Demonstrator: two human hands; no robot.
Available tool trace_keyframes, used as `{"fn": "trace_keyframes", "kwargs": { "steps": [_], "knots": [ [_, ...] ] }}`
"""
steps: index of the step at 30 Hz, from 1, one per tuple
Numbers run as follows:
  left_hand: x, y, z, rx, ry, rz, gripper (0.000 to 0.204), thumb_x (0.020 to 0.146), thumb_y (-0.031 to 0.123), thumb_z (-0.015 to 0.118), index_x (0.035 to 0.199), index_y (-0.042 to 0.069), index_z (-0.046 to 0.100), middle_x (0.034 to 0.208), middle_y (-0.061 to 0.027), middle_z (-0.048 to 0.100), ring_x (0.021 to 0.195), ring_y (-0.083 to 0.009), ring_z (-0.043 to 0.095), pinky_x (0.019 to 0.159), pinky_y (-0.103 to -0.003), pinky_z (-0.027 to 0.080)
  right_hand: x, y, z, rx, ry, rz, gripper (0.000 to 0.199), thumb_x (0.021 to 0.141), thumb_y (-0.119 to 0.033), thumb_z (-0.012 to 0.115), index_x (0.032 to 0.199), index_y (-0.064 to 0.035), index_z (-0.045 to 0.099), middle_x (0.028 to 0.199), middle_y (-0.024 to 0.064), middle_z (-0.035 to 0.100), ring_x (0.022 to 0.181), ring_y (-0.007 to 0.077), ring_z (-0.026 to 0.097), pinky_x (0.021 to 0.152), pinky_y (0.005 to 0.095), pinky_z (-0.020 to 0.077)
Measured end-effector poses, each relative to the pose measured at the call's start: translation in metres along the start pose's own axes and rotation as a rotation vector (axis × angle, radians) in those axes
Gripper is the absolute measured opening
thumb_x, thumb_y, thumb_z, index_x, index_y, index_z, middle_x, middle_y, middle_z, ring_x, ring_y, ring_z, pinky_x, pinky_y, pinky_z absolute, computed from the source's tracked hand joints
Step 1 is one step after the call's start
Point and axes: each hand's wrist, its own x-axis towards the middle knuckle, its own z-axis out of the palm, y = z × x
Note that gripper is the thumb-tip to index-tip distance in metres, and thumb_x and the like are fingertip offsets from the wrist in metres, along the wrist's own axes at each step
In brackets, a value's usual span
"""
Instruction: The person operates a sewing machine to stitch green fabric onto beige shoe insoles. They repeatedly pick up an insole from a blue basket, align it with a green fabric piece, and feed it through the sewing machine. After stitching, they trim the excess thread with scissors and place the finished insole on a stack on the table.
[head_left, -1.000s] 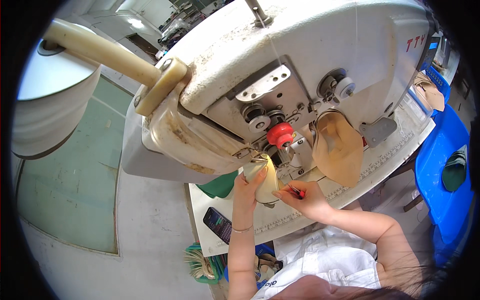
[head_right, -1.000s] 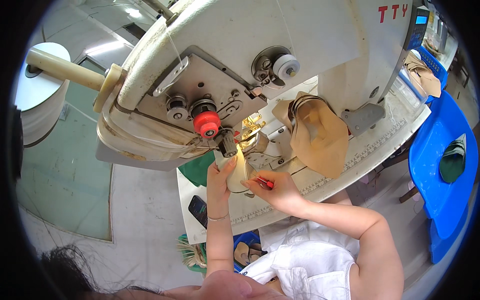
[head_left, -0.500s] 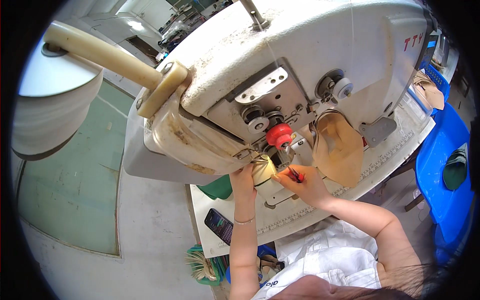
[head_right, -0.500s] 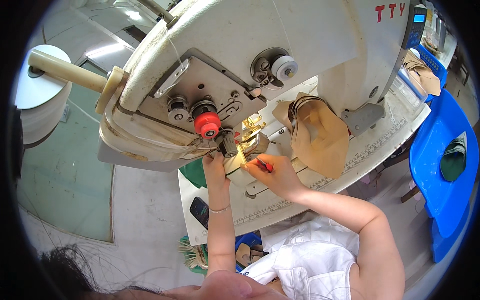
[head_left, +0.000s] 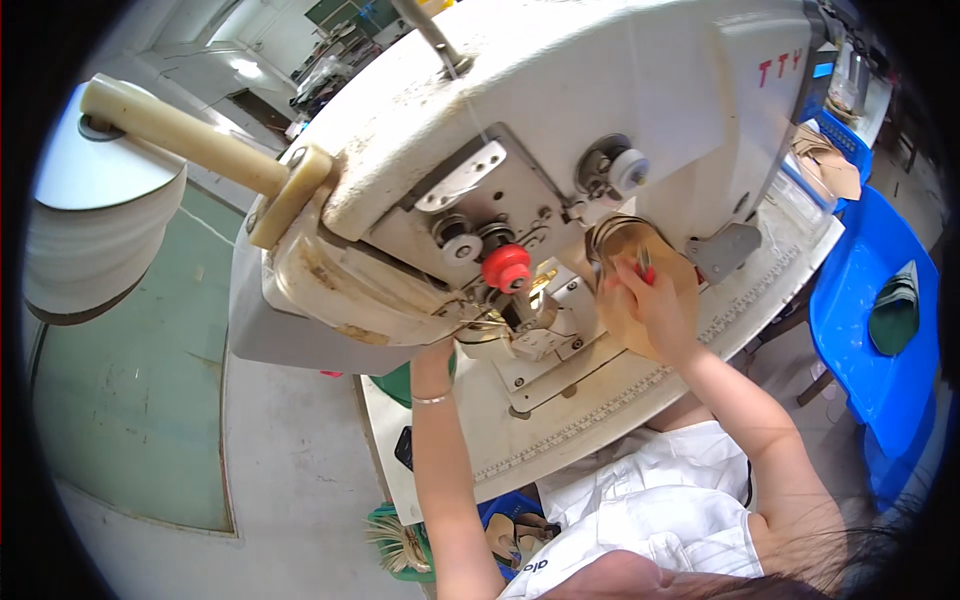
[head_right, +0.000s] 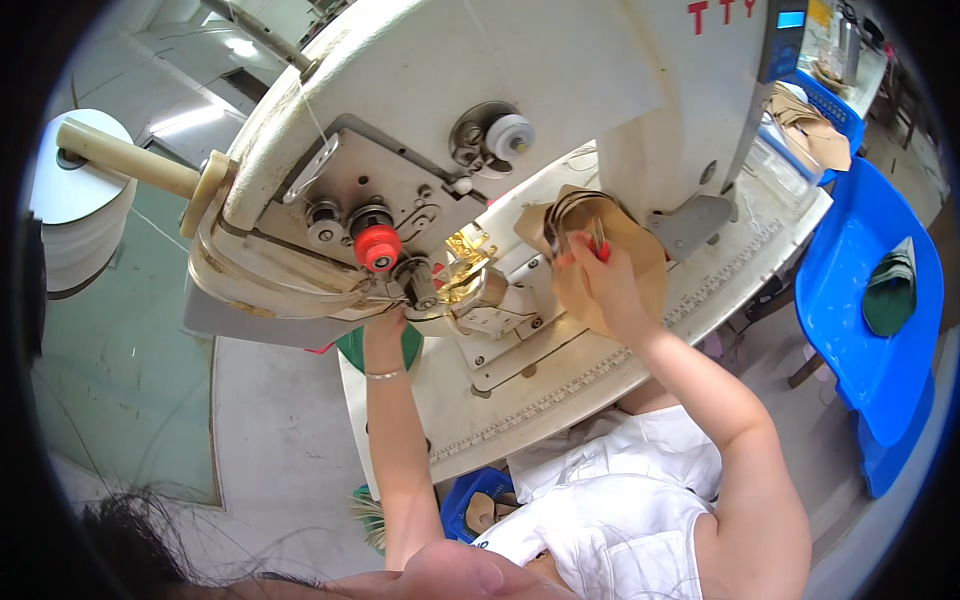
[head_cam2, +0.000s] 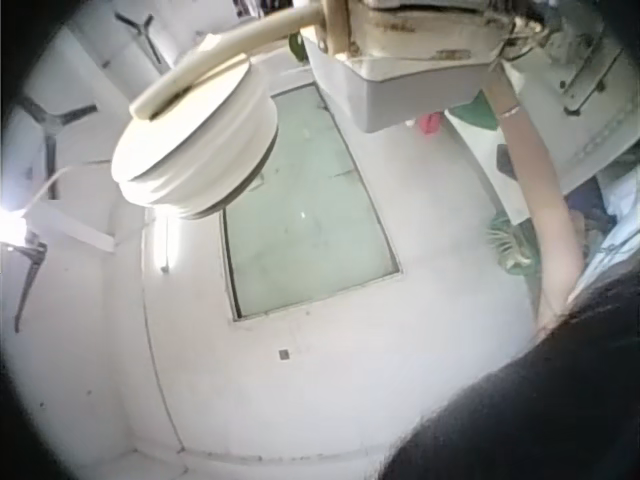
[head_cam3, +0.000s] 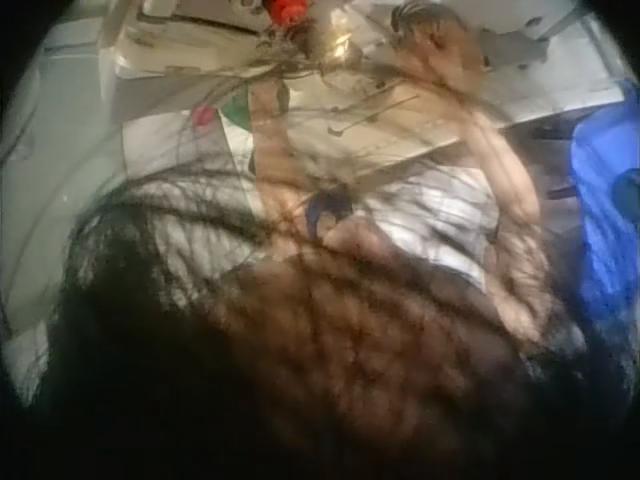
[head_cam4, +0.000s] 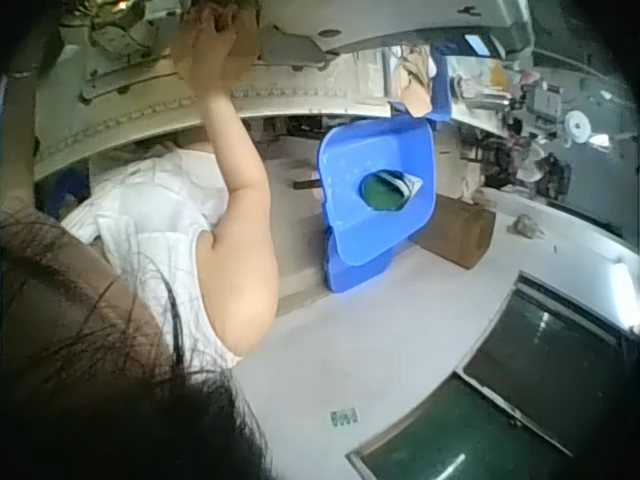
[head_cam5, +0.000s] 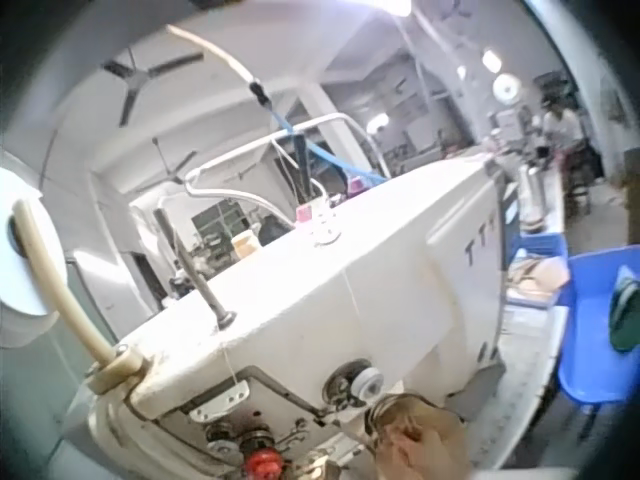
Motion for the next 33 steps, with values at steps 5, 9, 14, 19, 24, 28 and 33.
{"fn": "trace_keyframes", "kwargs": {
  "steps": [5,9,14,19,24,28,33],
  "knots": [
    [0.004,0.005,-0.003,0.174,0.210,0.296,0.028,0.092,0.011,0.052,0.117,-0.001,0.049,0.103,-0.0094,0.058,0.084,-0.0153,0.055,0.072,-0.028,0.048,0.062,0.014,-0.015,-0.101,0.073,0.028,0.026,0.090,-0.025,0.058,0.082,-0.0020,0.067,0.069,0.0024,0.067,0.063,0.0064,0.052,0.059,0.0222,0.0407],
    [-0.093,0.004,0.018,0.407,0.275,0.367,0.025,0.096,0.015,0.047,0.116,-0.001,0.050,0.098,-0.0085,0.058,0.079,-0.0130,0.054,0.068,-0.026,0.044,0.073,0.013,-0.012,-0.144,0.122,-0.034,0.027,0.089,-0.024,0.058,0.077,-0.0017,0.067,0.067,0.0025,0.065,0.064,0.0079,0.055,0.061,0.0231,0.0421],
    [-0.130,-0.031,0.103,0.769,-0.638,0.516,0.042,0.094,0.017,0.048,0.130,-0.003,0.041,0.125,-0.0192,0.051,0.116,-0.0331,0.046,0.099,-0.040,0.035,0.082,0.039,-0.023,-0.314,0.121,-0.261,0.025,0.084,-0.021,0.059,0.074,0.0009,0.066,0.061,0.0046,0.059,0.056,0.0147,0.052,0.054,0.0314,0.0425],
    [-0.066,-0.093,0.128,0.891,-0.650,0.458,0.050,0.097,0.028,0.041,0.132,-0.008,0.039,0.141,-0.0228,0.036,0.136,-0.0354,0.025,0.112,-0.042,0.018,0.036,0.021,-0.017,-0.484,0.194,-0.272,0.024,0.086,-0.020,0.056,0.084,0.0034,0.062,0.070,0.0063,0.059,0.060,0.0140,0.053,0.056,0.0300,0.0436],
    [-0.062,-0.085,0.126,0.746,-0.632,0.383,0.047,0.097,0.027,0.042,0.132,-0.004,0.042,0.140,-0.0216,0.038,0.136,-0.0341,0.026,0.112,-0.041,0.019,-0.005,0.047,-0.053,-0.102,0.106,-0.326,0.022,0.090,-0.022,0.056,0.102,-0.0043,0.055,0.075,0.0016,0.053,0.057,0.0097,0.047,0.050,0.0225,0.0381],
    [-0.128,-0.040,0.062,0.635,-0.741,0.316,0.042,0.089,0.017,0.059,0.128,0.003,0.051,0.132,-0.0134,0.051,0.120,-0.0270,0.050,0.098,-0.036,0.040,-0.044,0.035,-0.085,0.403,-0.169,-0.302,0.026,0.092,-0.023,0.055,0.113,-0.0085,0.048,0.085,0.0006,0.055,0.057,0.0052,0.045,0.039,0.0197,0.0289],
    [-0.111,-0.008,-0.080,1.073,-0.221,0.259,0.034,0.079,0.021,0.071,0.110,0.008,0.064,0.107,-0.0090,0.066,0.098,-0.0266,0.063,0.090,-0.035,0.047,-0.084,-0.025,-0.071,0.338,-0.348,-0.217,0.045,0.088,-0.031,0.058,0.117,0.0016,0.045,0.111,0.0167,0.057,0.100,0.0233,0.060,0.087,0.0359,0.0487]
  ]
}}
